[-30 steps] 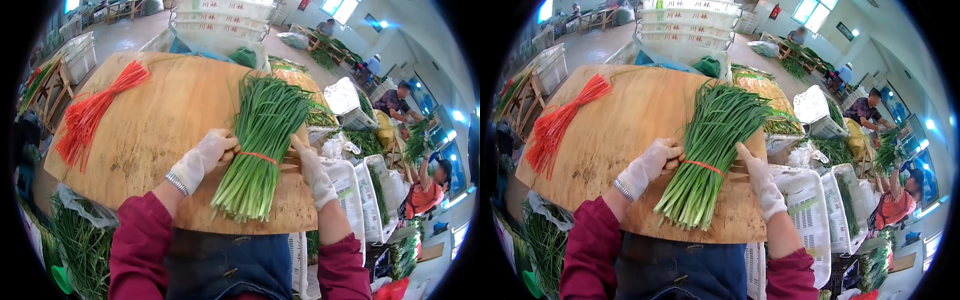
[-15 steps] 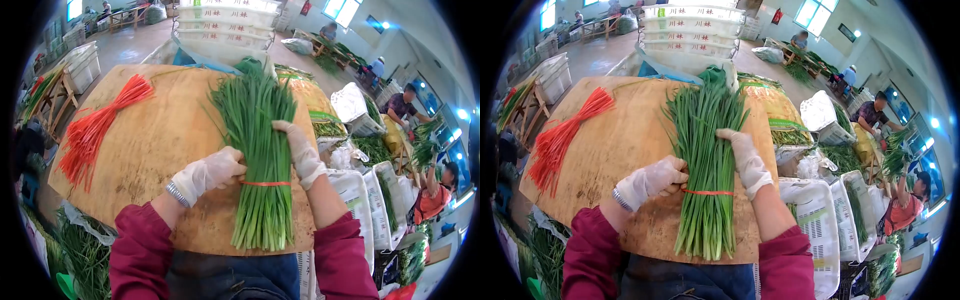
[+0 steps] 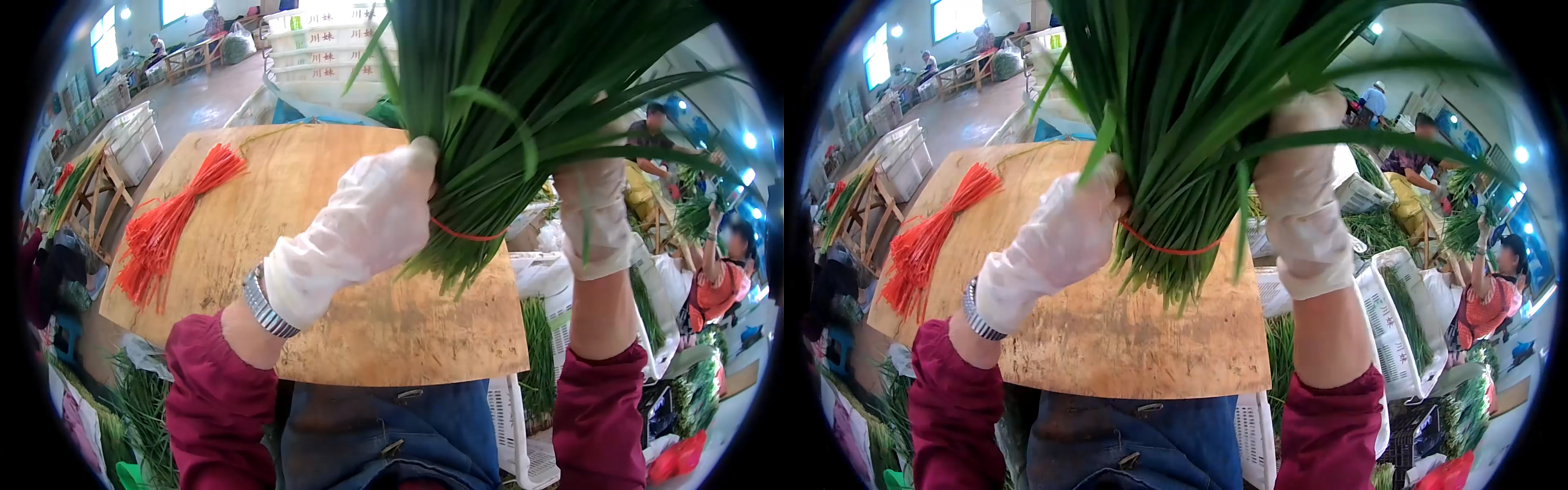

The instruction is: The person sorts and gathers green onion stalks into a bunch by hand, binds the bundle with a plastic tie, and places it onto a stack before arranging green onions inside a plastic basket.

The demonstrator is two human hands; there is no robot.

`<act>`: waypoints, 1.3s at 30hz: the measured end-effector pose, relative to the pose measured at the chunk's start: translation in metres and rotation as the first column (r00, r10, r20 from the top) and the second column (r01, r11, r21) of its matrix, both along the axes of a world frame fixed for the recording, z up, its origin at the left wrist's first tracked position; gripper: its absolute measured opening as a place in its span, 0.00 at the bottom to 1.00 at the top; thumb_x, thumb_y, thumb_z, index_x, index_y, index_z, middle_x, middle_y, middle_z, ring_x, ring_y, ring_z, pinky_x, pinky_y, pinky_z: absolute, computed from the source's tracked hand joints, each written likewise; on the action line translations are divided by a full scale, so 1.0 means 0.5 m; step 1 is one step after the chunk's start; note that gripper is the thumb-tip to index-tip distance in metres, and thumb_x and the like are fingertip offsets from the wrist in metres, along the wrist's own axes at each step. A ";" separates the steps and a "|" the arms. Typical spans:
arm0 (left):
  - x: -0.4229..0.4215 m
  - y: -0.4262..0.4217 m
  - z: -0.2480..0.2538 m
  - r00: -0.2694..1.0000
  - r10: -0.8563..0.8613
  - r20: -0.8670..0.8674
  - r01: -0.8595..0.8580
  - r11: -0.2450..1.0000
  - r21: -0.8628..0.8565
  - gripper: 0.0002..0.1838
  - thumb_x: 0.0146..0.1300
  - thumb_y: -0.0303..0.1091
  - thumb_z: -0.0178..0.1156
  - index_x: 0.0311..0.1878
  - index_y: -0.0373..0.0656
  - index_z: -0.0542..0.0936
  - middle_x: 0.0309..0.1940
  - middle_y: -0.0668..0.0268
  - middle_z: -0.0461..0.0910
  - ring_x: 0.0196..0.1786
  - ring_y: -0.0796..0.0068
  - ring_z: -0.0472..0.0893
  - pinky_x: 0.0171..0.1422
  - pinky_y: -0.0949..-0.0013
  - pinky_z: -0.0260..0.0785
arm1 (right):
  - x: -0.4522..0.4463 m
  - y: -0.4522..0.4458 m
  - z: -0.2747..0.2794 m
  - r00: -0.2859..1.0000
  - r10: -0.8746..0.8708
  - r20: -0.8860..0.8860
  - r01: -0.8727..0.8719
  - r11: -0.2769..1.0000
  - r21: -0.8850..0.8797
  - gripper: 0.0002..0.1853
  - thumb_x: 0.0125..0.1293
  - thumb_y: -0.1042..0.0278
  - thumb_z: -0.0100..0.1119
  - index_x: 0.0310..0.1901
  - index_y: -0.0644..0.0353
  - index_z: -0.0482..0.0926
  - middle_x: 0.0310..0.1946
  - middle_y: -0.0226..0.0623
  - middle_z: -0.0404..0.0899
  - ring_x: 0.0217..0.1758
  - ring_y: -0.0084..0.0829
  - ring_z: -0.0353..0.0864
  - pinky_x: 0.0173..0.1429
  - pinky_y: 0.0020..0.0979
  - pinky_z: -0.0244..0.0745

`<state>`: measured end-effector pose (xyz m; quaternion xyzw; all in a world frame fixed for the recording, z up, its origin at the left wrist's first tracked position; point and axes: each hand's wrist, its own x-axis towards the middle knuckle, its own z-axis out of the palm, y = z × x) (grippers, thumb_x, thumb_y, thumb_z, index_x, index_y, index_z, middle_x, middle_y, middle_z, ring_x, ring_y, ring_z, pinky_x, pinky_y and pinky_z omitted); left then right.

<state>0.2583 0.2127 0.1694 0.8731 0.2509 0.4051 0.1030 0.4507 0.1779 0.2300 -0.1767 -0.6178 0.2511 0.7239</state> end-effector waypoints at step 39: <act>-0.004 0.002 -0.185 0.998 -0.068 -0.006 0.061 0.930 -0.363 0.14 0.63 0.37 0.54 0.47 0.38 0.73 0.33 0.57 0.77 0.37 0.59 0.77 0.38 0.62 0.70 | -0.062 0.006 -0.178 0.870 -0.493 -0.003 0.476 0.841 -0.258 0.16 0.55 0.62 0.60 0.36 0.69 0.78 0.30 0.37 0.80 0.28 0.28 0.78 0.35 0.30 0.73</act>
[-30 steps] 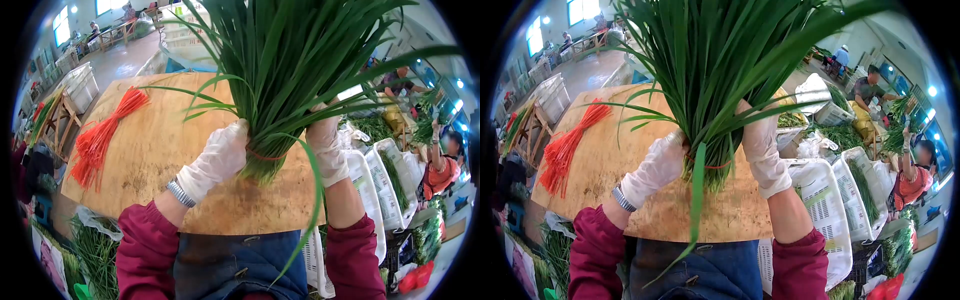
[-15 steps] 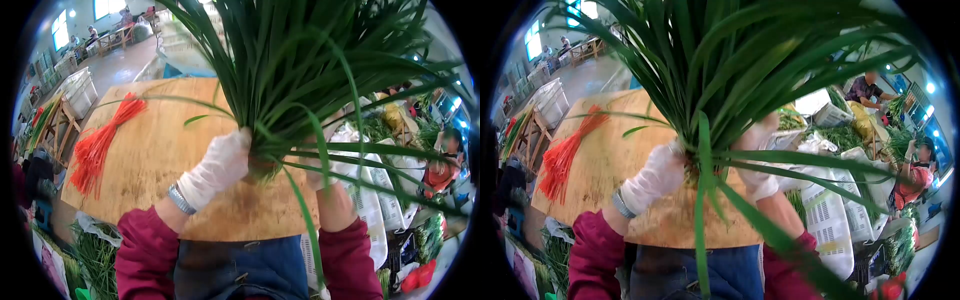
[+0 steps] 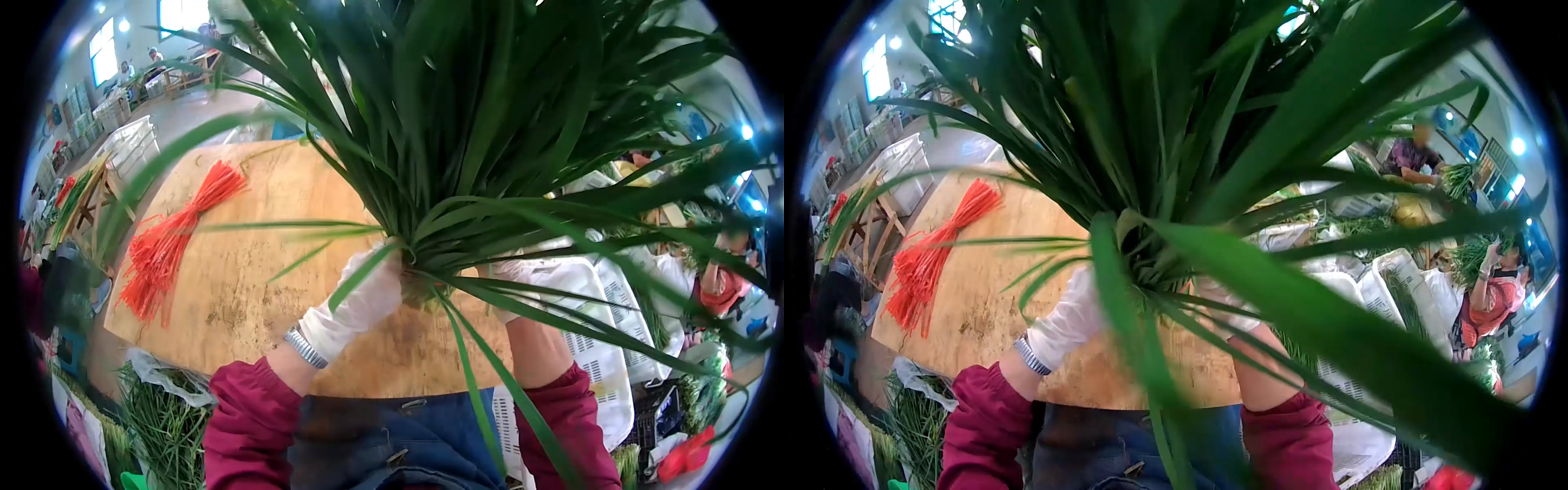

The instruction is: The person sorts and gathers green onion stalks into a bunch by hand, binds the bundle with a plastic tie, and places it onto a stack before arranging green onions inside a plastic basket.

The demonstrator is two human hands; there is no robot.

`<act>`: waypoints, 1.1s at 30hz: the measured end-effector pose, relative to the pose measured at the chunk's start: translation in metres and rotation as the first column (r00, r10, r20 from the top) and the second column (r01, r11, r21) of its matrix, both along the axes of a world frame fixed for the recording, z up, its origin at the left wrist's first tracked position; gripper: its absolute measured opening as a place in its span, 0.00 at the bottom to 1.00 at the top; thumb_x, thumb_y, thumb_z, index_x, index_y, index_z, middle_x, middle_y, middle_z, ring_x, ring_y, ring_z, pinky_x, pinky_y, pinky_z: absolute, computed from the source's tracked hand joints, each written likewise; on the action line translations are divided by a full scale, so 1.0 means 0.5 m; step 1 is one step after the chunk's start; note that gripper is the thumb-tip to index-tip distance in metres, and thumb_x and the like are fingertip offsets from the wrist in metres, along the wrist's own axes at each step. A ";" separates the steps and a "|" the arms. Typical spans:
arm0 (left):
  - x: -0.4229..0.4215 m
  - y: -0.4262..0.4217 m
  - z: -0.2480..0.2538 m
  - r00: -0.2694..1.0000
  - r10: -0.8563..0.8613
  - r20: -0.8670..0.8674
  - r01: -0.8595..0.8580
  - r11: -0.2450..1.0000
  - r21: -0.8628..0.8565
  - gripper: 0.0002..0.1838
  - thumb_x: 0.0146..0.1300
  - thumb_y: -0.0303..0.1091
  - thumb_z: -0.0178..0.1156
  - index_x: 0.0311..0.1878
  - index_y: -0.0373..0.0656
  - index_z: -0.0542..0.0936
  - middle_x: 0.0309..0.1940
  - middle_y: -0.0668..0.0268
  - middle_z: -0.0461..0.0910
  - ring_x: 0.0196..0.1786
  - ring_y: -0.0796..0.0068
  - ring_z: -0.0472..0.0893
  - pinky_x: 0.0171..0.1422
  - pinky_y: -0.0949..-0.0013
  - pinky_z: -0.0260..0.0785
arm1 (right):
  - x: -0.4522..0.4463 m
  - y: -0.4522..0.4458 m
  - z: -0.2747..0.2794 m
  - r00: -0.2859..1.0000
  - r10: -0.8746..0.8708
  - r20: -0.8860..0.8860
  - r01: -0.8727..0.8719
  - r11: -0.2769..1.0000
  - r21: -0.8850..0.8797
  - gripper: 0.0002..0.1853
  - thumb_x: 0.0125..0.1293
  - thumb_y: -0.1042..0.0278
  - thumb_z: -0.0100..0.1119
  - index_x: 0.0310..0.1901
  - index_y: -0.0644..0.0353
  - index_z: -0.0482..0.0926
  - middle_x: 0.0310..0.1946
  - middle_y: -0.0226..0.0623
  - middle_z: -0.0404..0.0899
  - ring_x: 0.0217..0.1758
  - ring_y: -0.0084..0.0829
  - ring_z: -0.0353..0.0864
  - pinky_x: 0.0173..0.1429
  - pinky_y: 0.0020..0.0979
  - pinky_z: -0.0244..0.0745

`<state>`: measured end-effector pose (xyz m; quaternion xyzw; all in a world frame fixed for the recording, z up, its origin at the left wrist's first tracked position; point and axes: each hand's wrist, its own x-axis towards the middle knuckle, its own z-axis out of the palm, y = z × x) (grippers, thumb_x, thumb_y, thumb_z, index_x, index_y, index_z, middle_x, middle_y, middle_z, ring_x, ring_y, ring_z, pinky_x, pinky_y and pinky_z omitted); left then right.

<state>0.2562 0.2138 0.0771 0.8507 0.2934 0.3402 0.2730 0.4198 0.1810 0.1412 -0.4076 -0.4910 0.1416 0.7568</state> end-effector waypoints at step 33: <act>0.139 -0.036 -0.013 0.863 0.388 0.323 0.097 0.500 -0.860 0.06 0.57 0.24 0.47 0.32 0.29 0.68 0.15 0.59 0.69 0.11 0.68 0.71 0.15 0.67 0.69 | 0.046 -0.333 -0.081 0.788 0.103 0.606 0.307 0.789 -0.532 0.03 0.55 0.77 0.61 0.32 0.64 0.79 0.26 0.36 0.76 0.27 0.26 0.75 0.31 0.25 0.69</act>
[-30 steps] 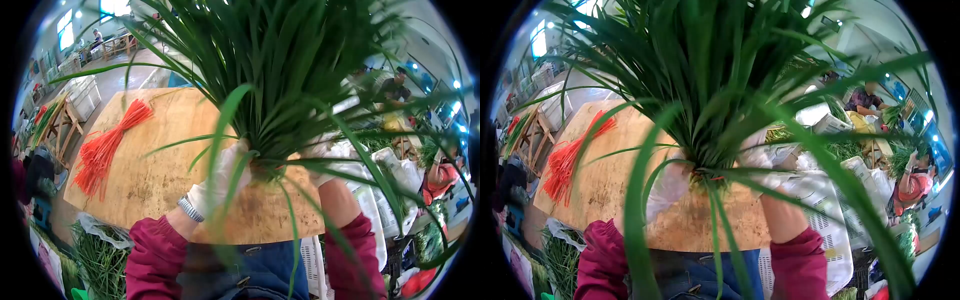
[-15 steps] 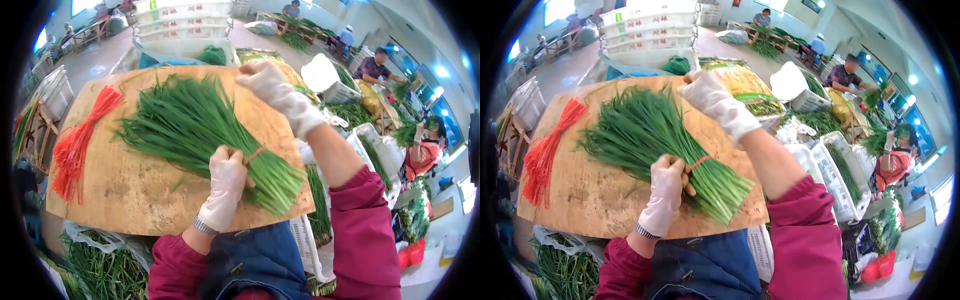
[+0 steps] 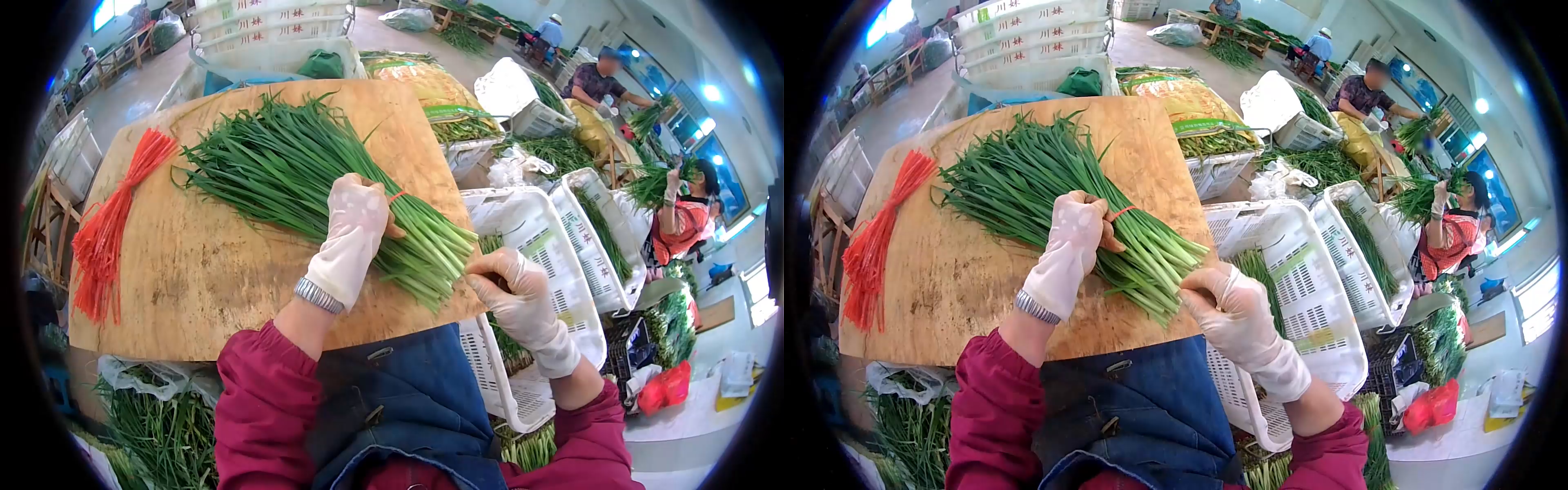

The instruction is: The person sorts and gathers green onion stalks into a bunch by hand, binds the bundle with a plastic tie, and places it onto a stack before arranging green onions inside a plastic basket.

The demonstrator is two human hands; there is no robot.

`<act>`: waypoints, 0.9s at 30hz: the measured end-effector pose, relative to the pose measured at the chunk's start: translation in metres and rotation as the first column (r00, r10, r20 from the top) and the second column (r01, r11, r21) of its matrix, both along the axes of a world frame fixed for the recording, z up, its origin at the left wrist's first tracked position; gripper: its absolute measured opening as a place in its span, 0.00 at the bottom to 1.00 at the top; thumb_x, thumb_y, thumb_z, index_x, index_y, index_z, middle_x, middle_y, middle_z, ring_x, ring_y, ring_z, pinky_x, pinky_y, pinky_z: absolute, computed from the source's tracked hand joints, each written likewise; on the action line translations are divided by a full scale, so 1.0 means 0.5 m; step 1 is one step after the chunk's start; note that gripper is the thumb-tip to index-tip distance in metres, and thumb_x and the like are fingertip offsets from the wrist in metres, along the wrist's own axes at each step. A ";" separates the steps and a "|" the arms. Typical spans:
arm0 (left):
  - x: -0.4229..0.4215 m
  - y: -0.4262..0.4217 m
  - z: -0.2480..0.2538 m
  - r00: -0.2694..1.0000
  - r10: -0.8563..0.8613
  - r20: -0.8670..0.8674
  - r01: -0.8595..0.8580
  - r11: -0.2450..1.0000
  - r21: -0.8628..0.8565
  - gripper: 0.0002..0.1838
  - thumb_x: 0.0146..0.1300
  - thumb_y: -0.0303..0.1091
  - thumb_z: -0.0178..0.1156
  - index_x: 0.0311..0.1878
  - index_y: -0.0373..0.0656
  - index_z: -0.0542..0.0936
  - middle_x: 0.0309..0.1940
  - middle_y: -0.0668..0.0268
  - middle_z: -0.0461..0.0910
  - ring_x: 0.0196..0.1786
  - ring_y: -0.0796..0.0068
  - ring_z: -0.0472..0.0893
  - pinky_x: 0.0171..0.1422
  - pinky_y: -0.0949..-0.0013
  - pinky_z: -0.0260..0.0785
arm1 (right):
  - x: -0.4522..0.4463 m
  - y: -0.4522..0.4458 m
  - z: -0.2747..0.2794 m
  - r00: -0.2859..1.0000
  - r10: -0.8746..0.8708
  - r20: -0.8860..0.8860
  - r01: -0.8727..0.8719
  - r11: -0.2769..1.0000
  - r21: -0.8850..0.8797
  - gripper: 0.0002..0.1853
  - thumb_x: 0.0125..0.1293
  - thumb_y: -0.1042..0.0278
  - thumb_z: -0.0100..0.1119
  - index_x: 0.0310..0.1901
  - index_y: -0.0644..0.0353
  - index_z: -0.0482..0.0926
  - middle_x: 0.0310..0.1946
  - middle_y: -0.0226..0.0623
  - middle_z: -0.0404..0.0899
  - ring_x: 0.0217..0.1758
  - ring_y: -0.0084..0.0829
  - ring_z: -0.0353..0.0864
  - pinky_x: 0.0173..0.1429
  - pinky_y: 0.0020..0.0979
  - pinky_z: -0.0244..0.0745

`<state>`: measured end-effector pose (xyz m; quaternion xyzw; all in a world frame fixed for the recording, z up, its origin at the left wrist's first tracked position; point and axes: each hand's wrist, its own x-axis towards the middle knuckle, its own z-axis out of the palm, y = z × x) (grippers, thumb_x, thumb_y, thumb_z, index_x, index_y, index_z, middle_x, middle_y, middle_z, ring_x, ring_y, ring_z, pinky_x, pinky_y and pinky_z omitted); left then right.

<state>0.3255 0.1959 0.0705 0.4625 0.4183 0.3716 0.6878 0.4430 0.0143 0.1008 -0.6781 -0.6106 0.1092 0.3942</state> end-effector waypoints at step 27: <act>0.037 0.117 -0.151 0.915 -0.014 -0.403 0.362 0.472 0.804 0.08 0.42 0.34 0.67 0.22 0.40 0.82 0.21 0.57 0.80 0.30 0.61 0.81 0.36 0.64 0.72 | -0.077 0.136 -0.092 0.477 -0.081 0.875 -0.115 0.982 0.153 0.03 0.48 0.69 0.53 0.25 0.56 0.73 0.22 0.30 0.67 0.30 0.31 0.70 0.31 0.33 0.62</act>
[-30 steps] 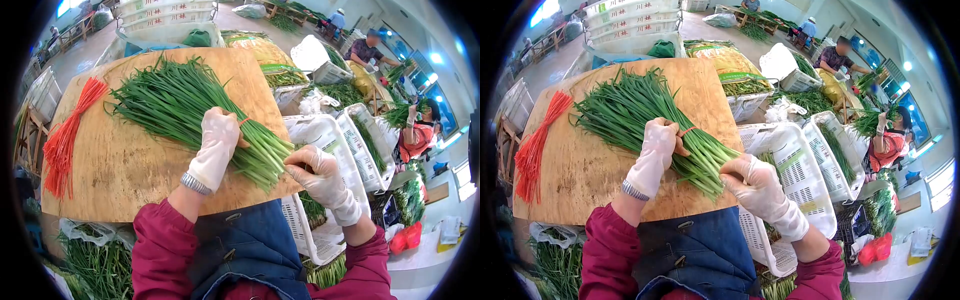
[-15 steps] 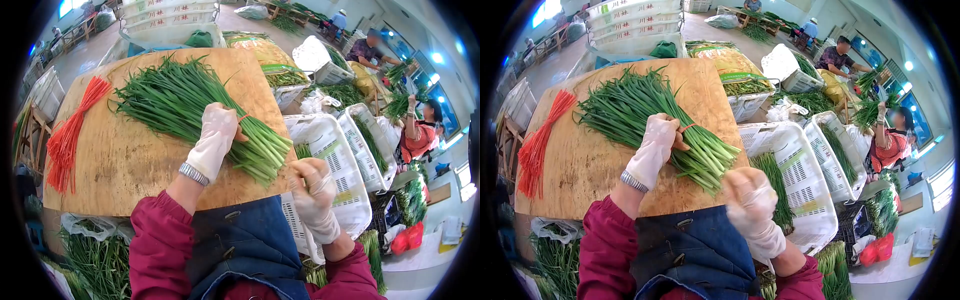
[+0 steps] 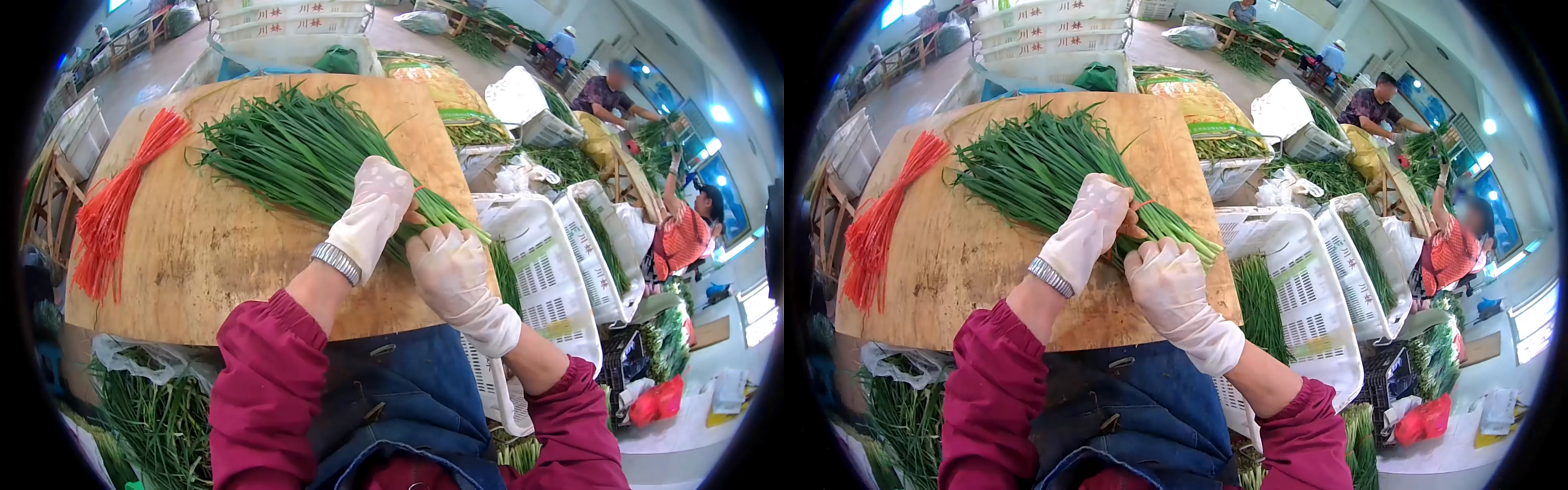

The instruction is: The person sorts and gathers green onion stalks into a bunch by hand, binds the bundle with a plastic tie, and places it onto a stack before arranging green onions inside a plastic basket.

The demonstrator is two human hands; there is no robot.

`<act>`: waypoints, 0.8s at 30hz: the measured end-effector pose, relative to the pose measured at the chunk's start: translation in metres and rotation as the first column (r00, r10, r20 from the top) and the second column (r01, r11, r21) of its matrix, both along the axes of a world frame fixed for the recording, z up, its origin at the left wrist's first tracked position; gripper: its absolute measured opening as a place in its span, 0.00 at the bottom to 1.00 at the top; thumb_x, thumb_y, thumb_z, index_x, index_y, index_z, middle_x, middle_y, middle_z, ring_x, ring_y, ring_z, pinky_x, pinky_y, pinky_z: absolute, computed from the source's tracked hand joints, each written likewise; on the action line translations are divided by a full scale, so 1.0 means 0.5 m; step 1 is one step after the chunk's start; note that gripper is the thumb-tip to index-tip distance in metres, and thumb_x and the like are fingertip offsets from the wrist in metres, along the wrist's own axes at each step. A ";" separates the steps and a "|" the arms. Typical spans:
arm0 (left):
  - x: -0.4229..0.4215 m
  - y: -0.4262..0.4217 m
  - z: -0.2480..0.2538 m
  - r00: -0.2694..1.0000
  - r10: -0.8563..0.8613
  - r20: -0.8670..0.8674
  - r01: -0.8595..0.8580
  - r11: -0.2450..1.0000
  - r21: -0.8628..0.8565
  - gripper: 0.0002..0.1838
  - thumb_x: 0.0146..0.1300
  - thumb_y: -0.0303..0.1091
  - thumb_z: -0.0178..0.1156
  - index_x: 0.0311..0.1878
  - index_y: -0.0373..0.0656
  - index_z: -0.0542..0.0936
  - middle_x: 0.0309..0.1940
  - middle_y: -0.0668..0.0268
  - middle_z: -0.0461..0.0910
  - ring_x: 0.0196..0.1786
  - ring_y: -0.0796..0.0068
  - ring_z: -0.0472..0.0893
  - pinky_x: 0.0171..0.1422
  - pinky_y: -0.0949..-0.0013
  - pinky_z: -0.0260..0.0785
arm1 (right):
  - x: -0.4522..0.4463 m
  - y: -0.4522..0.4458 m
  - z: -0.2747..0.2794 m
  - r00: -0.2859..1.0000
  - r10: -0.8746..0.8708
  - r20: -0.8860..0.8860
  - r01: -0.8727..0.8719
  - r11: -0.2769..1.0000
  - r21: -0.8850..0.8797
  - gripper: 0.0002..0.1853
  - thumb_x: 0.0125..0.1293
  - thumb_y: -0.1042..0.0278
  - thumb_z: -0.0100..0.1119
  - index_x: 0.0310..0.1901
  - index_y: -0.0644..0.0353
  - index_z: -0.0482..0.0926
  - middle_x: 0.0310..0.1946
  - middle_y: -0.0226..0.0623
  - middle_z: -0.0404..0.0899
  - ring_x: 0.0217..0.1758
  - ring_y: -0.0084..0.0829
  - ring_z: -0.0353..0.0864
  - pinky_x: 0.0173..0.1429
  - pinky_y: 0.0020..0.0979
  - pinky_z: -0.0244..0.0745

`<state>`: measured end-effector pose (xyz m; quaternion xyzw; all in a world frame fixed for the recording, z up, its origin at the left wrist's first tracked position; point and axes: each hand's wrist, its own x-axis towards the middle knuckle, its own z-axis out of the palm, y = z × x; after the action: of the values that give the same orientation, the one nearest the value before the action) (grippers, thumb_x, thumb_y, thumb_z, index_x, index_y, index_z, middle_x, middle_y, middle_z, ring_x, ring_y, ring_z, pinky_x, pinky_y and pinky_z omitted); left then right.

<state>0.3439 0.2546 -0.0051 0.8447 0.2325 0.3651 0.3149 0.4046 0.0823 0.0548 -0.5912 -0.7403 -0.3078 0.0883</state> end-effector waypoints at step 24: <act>-0.049 -0.042 0.095 0.992 0.018 -0.124 0.036 0.909 0.416 0.04 0.45 0.24 0.60 0.21 0.34 0.77 0.18 0.59 0.76 0.24 0.64 0.78 0.30 0.67 0.75 | 0.049 0.002 -0.026 0.949 0.311 0.055 -0.310 0.950 -0.028 0.19 0.50 0.68 0.52 0.46 0.61 0.76 0.31 0.29 0.64 0.29 0.26 0.66 0.31 0.29 0.62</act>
<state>0.3193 0.2336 0.0426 0.9146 0.1645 0.3514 0.1136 0.4291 0.0831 0.0418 -0.4589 -0.8291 -0.3002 0.1084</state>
